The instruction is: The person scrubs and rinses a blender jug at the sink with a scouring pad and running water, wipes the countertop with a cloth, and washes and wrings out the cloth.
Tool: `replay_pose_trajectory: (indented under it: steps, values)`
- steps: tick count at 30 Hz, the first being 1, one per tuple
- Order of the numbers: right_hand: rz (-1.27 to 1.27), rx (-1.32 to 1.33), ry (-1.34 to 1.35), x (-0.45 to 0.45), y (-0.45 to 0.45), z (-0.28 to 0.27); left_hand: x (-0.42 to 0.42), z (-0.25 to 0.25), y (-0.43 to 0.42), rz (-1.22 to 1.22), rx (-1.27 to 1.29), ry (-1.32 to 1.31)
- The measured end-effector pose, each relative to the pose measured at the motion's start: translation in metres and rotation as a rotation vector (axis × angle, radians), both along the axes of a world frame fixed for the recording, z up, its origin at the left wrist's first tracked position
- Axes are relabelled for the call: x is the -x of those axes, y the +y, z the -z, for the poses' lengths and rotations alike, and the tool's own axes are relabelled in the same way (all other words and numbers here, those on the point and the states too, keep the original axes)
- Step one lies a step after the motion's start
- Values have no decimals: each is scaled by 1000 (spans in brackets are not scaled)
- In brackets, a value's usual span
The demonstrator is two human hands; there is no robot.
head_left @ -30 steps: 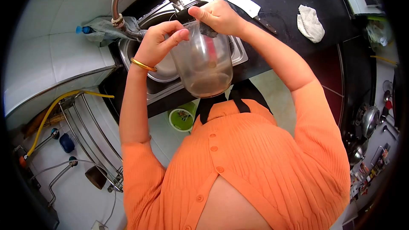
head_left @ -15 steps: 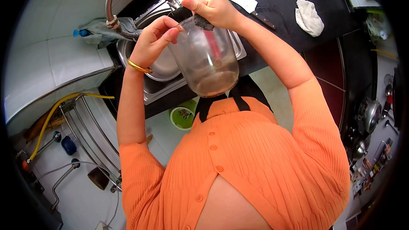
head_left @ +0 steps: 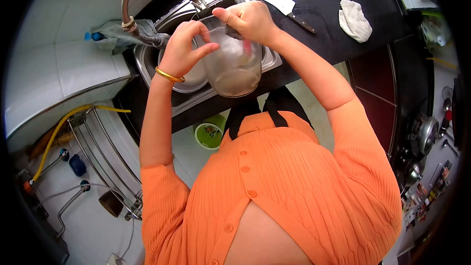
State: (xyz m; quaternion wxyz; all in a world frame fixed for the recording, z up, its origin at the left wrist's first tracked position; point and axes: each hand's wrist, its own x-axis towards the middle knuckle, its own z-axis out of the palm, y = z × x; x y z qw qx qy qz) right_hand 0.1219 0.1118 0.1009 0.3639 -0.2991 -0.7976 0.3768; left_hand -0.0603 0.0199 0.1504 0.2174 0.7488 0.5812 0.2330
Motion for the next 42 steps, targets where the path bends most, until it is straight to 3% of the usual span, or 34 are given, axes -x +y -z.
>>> replay_pose_trajectory:
  steps: [3, 9, 11, 12, 15, 16, 18, 25, 29, 31, 33, 35, 37, 40, 42]
  values:
    - [17, -22, 1, -6, -1, 6, 2, 12, 2, 24, 88, -104]
    - [-62, 198, -14, -21, 8, 18, -8, 25, 7, -12, 152, -314]
    - [-266, 333, -75, -26, 12, 15, -11, 28, 8, -5, 143, -307]
    - [-450, 575, 6, -32, 8, 2, -12, 31, 9, 1, 144, -308]
    - [-583, 556, -69, -40, 13, 1, -15, 32, 12, 57, 86, -219]
    - [-577, 555, -67, -41, 13, 1, -15, 28, 13, 67, 110, -206]
    - [-486, 221, -27, -43, 11, 4, -18, 21, 16, 71, 134, -195]
    - [-245, -97, -73, -47, 5, 8, -22, 7, 20, 136, 97, -117]
    - [-276, 29, -97, -51, 7, -11, -21, 7, 23, 118, 103, -189]
    - [-481, 408, 33, -50, 6, -18, -20, 8, 23, 145, 102, -170]
    - [-553, 462, 11, -51, 9, -15, -21, 8, 22, 180, 101, -152]
    - [-482, 81, -90, -49, 8, -7, -22, 9, 20, 194, 116, -149]
    - [-295, -22, -122, -48, 1, -11, -22, 4, 22, 164, 109, -131]
    - [-158, 107, -161, -46, -2, -11, -20, 1, 28, 124, 107, -153]
    - [-1, 318, 258, -42, -4, -1, -21, 3, 28, 59, 172, -299]
